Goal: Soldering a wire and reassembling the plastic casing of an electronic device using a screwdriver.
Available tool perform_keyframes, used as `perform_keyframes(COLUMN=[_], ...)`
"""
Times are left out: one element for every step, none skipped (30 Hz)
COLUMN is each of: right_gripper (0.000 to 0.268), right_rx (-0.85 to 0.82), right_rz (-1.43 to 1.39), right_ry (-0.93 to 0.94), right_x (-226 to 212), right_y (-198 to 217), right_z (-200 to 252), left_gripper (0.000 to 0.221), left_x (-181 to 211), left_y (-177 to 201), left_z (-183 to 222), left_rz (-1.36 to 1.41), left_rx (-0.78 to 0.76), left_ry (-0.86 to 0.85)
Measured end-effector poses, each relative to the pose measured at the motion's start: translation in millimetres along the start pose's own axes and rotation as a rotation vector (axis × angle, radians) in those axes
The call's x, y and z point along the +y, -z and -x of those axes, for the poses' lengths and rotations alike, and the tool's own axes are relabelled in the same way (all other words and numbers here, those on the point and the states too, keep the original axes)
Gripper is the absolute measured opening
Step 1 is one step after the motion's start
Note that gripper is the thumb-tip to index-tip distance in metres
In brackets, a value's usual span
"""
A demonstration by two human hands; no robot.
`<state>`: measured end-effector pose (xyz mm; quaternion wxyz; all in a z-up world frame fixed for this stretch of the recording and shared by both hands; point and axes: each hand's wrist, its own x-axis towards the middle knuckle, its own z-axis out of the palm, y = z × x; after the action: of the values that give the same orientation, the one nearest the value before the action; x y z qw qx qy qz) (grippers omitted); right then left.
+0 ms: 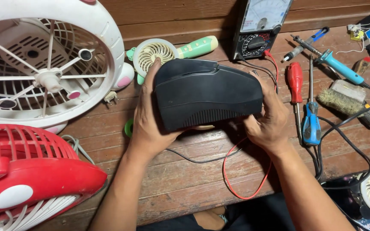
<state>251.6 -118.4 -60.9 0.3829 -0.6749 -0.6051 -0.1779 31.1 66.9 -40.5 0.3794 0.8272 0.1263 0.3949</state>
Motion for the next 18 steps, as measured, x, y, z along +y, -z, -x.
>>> perform_keyframes(right_gripper=[0.061, 0.061, 0.062, 0.062, 0.046, 0.03, 0.03, 0.029, 0.027, 0.027, 0.024, 0.021, 0.021, 0.022, 0.023, 0.023, 0.024, 0.026], right_rx=[0.001, 0.008, 0.012, 0.011, 0.092, 0.172, 0.171, 0.168, 0.168, 0.168, 0.18, 0.193, 0.191, 0.191, 0.195, 0.198, 0.203, 0.208], right_rz=[0.002, 0.011, 0.02, 0.022, -0.021, -0.064, -0.07, -0.037, -0.005, -0.01, -0.006, -0.002, -0.006, 0.001, 0.008, 0.004, 0.039, 0.074], right_ry=[0.0, -0.008, -0.015, -0.014, -0.076, -0.137, -0.138, -0.128, -0.121, -0.122, -0.114, -0.106, -0.102, -0.093, -0.083, -0.078, -0.071, -0.064], right_x=[4, 8, 11, 14, 17, 19, 27, 34, 41, 40, 40, 40, 32, 25, 17, 19, 20, 22], right_y=[-2, -4, -6, -11, -16, -21, -22, -23, -24, -25, -25, -25, -21, -17, -14, -14, -13, -13], right_z=[4, 8, 12, 16, 19, 22, 28, 33, 38, 39, 39, 39, 33, 27, 20, 21, 24, 28], left_gripper=[0.115, 0.1, 0.085, 0.085, 0.085, 0.085, 0.085, 0.079, 0.073, 0.073, 0.071, 0.069, 0.069, 0.069, 0.069, 0.069, 0.063, 0.058], left_x=[-1, -3, -4, -5, -7, -8, -8, -9, -9, -12, -15, -18, -18, -17, -17, -13, -10, -7], left_y=[-2, -3, -5, -8, -11, -13, -12, -11, -9, -9, -10, -10, -11, -11, -11, -10, -10, -10], left_z=[-1, -2, -3, -4, -5, -6, -6, -6, -6, -5, -5, -4, -3, -3, -3, -3, -3, -2], left_rz=[0.001, -0.03, -0.06, -0.058, -0.047, -0.036, -0.04, -0.042, -0.044, -0.05, -0.044, -0.038, -0.042, -0.042, -0.044, -0.049, -0.035, -0.021], left_rx=[-0.001, 0.028, 0.058, 0.059, 0.121, 0.183, 0.184, 0.182, 0.179, 0.178, 0.179, 0.18, 0.184, 0.196, 0.208, 0.212, 0.224, 0.236], left_ry=[-0.002, -0.009, -0.014, -0.013, 0.01, 0.033, 0.036, 0.032, 0.026, 0.028, 0.019, 0.009, 0.01, -0.008, -0.03, -0.033, -0.07, -0.107])
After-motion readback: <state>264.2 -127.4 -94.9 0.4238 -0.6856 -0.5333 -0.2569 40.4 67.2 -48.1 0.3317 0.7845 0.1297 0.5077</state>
